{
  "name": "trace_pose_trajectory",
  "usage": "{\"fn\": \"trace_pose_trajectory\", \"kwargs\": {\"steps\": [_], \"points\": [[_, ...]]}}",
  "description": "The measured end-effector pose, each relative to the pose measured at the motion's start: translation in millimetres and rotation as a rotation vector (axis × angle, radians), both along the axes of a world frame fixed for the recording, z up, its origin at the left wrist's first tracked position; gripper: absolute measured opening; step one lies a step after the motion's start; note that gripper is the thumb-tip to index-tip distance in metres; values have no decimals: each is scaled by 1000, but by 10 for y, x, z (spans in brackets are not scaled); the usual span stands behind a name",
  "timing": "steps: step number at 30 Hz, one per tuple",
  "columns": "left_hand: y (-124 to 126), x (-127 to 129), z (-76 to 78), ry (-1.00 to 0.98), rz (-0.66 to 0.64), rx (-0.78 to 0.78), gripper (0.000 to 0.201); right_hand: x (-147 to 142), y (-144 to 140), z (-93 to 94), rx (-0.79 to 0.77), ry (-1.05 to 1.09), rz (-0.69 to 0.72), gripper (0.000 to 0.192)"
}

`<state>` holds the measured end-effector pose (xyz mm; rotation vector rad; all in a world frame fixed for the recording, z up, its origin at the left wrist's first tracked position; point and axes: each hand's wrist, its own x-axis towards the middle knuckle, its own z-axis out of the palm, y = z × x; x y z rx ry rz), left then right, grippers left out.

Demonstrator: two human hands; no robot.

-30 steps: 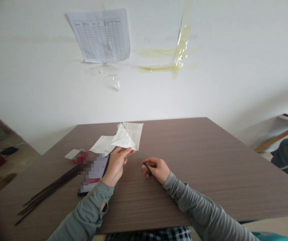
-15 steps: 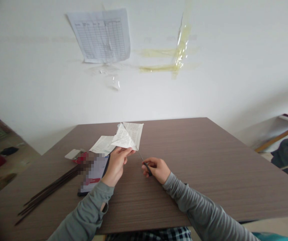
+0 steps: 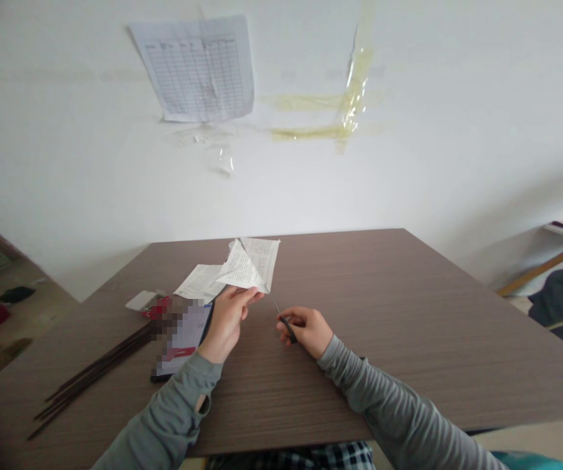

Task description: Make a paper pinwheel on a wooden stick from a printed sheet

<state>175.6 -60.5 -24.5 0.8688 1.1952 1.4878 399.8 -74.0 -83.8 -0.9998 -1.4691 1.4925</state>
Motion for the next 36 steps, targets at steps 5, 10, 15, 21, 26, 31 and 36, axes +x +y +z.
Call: {"fn": "trace_pose_trajectory", "kwargs": {"steps": [5,10,15,21,26,31,36], "points": [[-4,-2,6,1,-7,4,24,12,22,-45,0,6,2,76],[-13,7,27,7,-3,-8,21,20,37,-91,2,15,1,75],[-20,13,34,-3,-7,-14,19,19,34,-95,14,1,5,76],[-17,27,32,-7,3,-12,20,-7,6,-38,18,-15,12,78],[-7,36,47,2,12,-14,19,-16,-15,1,35,-21,3,77],[-12,41,46,8,-6,-9,19,-16,-26,20,38,-14,-5,76],[-18,34,21,30,-21,-9,20,-14,-45,33,47,-24,-11,73]]}}
